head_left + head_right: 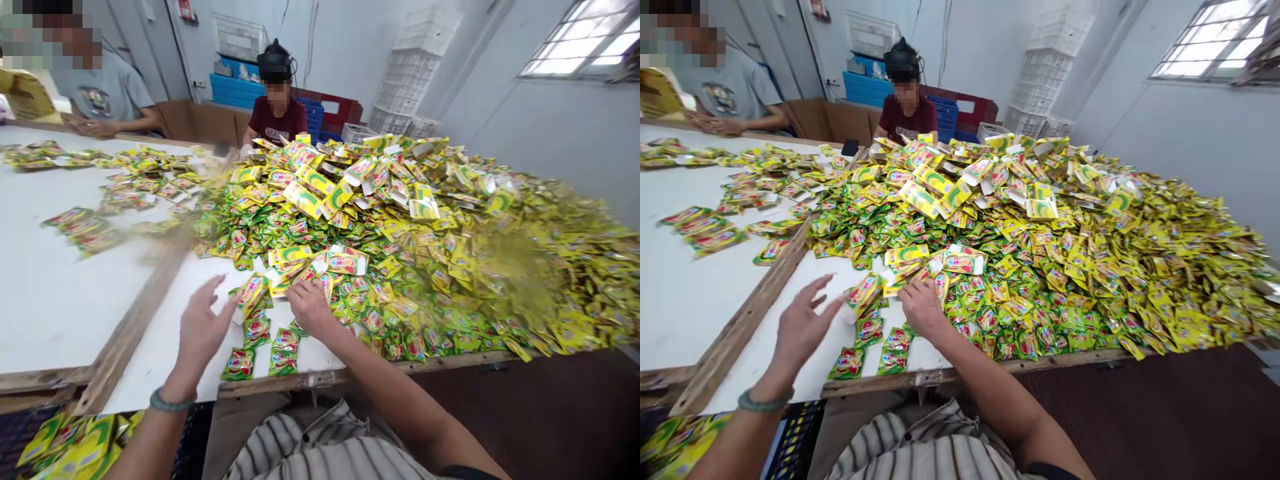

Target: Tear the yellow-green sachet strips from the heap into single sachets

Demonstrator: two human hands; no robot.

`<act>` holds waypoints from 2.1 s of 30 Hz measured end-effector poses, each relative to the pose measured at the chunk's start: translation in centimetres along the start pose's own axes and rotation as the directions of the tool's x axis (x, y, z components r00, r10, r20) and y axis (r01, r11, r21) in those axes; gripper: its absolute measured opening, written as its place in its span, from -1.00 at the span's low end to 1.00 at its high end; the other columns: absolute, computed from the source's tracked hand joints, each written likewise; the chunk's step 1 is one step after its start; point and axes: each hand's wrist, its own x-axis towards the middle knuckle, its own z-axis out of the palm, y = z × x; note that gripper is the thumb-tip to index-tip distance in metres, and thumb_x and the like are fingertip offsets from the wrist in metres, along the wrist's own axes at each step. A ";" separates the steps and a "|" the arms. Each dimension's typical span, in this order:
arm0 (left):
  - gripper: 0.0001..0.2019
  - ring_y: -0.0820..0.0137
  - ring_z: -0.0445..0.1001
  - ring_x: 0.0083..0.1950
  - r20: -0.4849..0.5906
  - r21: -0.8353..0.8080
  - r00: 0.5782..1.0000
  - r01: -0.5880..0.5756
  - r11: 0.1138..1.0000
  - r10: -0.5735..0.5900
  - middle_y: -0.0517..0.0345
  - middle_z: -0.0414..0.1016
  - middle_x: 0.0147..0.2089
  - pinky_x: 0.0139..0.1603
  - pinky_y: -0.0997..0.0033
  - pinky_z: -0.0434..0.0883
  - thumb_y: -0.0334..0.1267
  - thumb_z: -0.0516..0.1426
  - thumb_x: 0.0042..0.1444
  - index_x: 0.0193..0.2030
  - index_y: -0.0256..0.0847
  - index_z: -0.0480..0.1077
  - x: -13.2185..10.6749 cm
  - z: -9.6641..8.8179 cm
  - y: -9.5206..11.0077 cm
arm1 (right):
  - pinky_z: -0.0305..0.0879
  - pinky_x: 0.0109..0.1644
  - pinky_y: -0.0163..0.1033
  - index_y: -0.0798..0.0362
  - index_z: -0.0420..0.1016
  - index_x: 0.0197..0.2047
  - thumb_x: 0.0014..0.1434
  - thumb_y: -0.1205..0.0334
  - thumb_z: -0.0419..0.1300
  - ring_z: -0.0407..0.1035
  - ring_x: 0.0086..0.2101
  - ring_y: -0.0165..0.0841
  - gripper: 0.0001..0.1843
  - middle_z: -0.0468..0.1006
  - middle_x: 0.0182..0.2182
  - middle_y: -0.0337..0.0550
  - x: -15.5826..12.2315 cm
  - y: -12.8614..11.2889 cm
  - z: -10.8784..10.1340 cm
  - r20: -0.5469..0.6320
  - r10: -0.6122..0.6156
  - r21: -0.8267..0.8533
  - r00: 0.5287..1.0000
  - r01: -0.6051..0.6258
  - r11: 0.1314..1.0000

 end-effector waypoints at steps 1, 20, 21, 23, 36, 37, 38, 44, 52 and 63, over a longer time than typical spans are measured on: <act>-0.46 0.08 0.33 0.20 0.027 0.016 0.999 -0.047 0.999 0.047 -0.14 0.31 0.23 0.13 0.06 0.37 0.02 0.11 0.12 0.19 -0.19 0.28 -1.2 1.4 0.2 | 0.09 0.00 -0.05 0.10 0.47 -0.10 0.25 0.43 -0.04 0.31 -0.09 -0.20 -0.72 0.54 -0.18 0.02 -0.2 0.0 -0.3 -0.055 0.038 0.054 0.998 -0.035 0.998; -0.36 0.16 0.51 0.01 0.752 -0.502 0.650 0.672 0.544 -0.109 -0.05 0.52 0.04 -0.02 0.21 0.43 0.03 0.28 -0.09 0.09 -0.23 0.24 -6.4 11.1 7.7 | 0.23 -0.25 -0.20 0.11 0.40 -0.08 0.07 0.15 0.22 0.33 -0.36 -0.24 -0.64 0.46 -0.43 -0.12 -11.6 12.1 -5.4 -0.242 0.765 0.219 0.596 -0.735 0.642; -0.35 0.17 0.53 -0.05 0.763 -0.498 0.636 0.694 0.520 -0.118 -0.05 0.55 0.00 -0.05 0.20 0.44 0.02 0.28 -0.08 0.09 -0.22 0.22 -6.5 11.1 7.7 | 0.23 -0.27 -0.21 0.09 0.42 -0.13 0.09 0.12 0.19 0.31 -0.39 -0.27 -0.70 0.44 -0.45 -0.15 -11.6 12.0 -5.1 -0.275 0.756 0.295 0.594 -0.696 0.654; -0.40 0.20 0.58 -0.20 0.773 -0.484 0.619 0.716 0.503 -0.137 0.01 0.60 -0.14 -0.15 0.21 0.47 0.00 0.28 -0.06 0.05 -0.21 0.20 -6.5 11.0 7.5 | 0.24 -0.27 -0.23 0.08 0.43 -0.26 0.14 0.08 0.13 0.29 -0.39 -0.31 -0.77 0.43 -0.43 -0.14 -11.4 11.3 -5.0 -0.340 0.746 0.446 0.573 -0.600 0.664; -0.46 0.16 0.55 -0.09 0.768 -0.402 0.632 0.600 0.691 -0.102 -0.04 0.58 -0.03 -0.15 0.29 0.46 0.00 0.25 -0.02 0.06 -0.26 0.37 -5.9 9.6 5.6 | 0.11 -0.37 -0.34 0.05 0.35 -0.37 0.19 0.19 0.05 0.20 -0.46 -0.42 -0.85 0.34 -0.50 -0.28 -7.0 3.9 -4.2 0.028 0.478 0.767 0.878 -0.325 0.553; -0.47 0.17 0.55 -0.10 0.771 -0.400 0.628 0.601 0.692 -0.100 -0.04 0.58 -0.04 -0.16 0.30 0.46 0.00 0.26 -0.02 0.04 -0.27 0.38 -5.8 9.3 5.6 | 0.09 -0.38 -0.34 0.05 0.34 -0.38 0.19 0.21 0.06 0.18 -0.47 -0.43 -0.85 0.33 -0.51 -0.29 -7.0 4.0 -4.0 0.056 0.451 0.752 0.891 -0.335 0.567; -0.47 0.18 0.56 -0.11 0.781 -0.397 0.617 0.611 0.686 -0.098 -0.02 0.59 -0.05 -0.17 0.32 0.47 -0.01 0.26 -0.03 0.03 -0.27 0.39 -5.8 9.0 5.6 | 0.08 -0.38 -0.34 0.05 0.33 -0.40 0.18 0.23 0.07 0.17 -0.48 -0.44 -0.87 0.31 -0.53 -0.30 -7.0 4.1 -3.9 0.074 0.426 0.738 0.902 -0.337 0.584; -0.47 0.27 0.58 -0.25 0.832 -0.387 0.538 0.738 0.552 -0.135 0.06 0.63 -0.17 -0.23 0.38 0.47 -0.06 0.31 -0.08 0.02 -0.25 0.42 -6.1 8.3 5.6 | 0.09 -0.37 -0.37 0.06 0.33 -0.39 0.17 0.26 0.10 0.19 -0.47 -0.45 -0.90 0.32 -0.50 -0.30 -7.3 4.8 -4.2 0.116 0.312 0.746 0.943 -0.290 0.599; -0.48 0.30 0.56 -0.22 0.863 -0.388 0.498 0.754 0.529 -0.078 0.08 0.62 -0.14 -0.19 0.40 0.45 -0.08 0.32 -0.09 0.04 -0.22 0.45 -6.4 8.4 6.7 | 0.21 -0.22 -0.32 0.05 0.42 -0.31 0.24 0.35 0.01 0.33 -0.33 -0.37 -0.83 0.45 -0.38 -0.16 -8.0 3.1 -3.6 -0.104 0.255 0.558 0.961 -0.156 0.815; -0.58 0.35 0.51 -0.29 0.831 -0.400 0.547 0.714 0.575 -0.101 0.11 0.62 -0.23 -0.27 0.48 0.40 -0.05 0.30 -0.07 -0.09 -0.23 0.51 -6.7 10.4 7.4 | 0.22 -0.25 -0.30 0.05 0.42 -0.39 0.18 0.34 0.15 0.32 -0.34 -0.39 -0.90 0.42 -0.41 -0.20 -9.0 2.0 -4.1 -0.234 0.488 0.664 0.841 -0.228 0.712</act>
